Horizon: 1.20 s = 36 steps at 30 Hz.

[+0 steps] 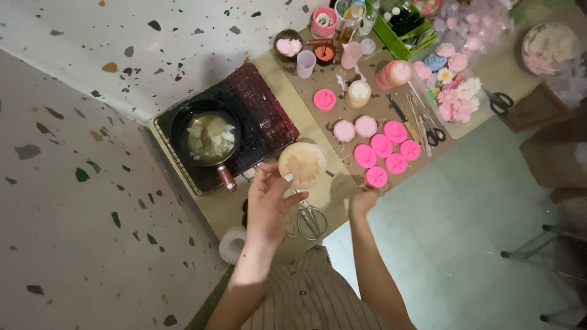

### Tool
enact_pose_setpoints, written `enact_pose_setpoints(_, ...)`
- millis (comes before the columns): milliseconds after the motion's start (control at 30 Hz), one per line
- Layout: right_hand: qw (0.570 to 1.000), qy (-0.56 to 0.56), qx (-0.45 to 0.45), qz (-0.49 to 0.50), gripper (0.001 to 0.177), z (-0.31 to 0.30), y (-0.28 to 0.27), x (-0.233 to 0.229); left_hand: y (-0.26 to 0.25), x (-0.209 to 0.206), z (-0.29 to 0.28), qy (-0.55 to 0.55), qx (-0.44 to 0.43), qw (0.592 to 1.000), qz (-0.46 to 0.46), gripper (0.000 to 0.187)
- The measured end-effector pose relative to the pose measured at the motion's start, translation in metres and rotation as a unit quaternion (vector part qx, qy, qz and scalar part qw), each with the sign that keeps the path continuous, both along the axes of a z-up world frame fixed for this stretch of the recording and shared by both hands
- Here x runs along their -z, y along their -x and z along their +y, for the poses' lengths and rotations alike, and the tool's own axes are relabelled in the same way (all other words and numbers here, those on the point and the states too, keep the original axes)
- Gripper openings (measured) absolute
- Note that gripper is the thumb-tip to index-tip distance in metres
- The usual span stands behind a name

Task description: Preparing wicks and assembling decorative wax parts for candle production.

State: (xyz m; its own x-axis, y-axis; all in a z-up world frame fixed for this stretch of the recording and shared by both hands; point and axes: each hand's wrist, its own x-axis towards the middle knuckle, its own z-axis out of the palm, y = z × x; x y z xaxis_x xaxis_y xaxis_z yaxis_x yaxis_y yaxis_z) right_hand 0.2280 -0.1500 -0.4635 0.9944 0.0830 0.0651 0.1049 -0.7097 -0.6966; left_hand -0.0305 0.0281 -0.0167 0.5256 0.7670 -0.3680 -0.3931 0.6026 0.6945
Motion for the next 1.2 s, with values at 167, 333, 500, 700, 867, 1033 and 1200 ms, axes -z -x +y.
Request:
enact_pose_setpoints(167, 0.882, -0.401, 0.000, 0.246, 0.011, 0.028, 0.030, -0.302, -0.011, -0.026, -0.013, -0.019, 0.007, 1.000, 0.006, 0.021)
enact_pose_setpoints(333, 0.865, -0.446, -0.128, 0.189, 0.013, 0.034, 0.106, -0.482, -0.016, -0.043, -0.031, -0.054, 0.032, 0.997, 0.038, 0.021)
enact_pose_setpoints(500, 0.855, -0.402, -0.303, 0.124, 0.012, 0.040, 0.129, -0.495, -0.019, -0.043, -0.041, -0.070, 0.044, 0.996, -0.022, 0.034)
enact_pose_setpoints(700, 0.860, -0.396, -0.317, 0.059, 0.014, 0.029, 0.140, -0.494, -0.018, -0.044, -0.046, -0.115, 0.087, 0.988, -0.063, 0.047)
enact_pose_setpoints(867, 0.864, -0.426, -0.267, 0.030, 0.033, 0.030, 0.149, -0.494, -0.020, -0.052, -0.051, -0.107, 0.111, 0.987, -0.047, 0.044)
enact_pose_setpoints(1033, 0.867, -0.426, -0.258, 0.011, 0.042, 0.031, 0.151, -0.497, -0.020, -0.057, -0.057, -0.114, 0.111, 0.987, -0.036, 0.046)
enact_pose_setpoints(1200, 0.884, -0.394, -0.251, -0.025, 0.042, 0.034, 0.152, -0.497, -0.020, -0.061, -0.062, -0.131, 0.103, 0.986, -0.017, 0.046)
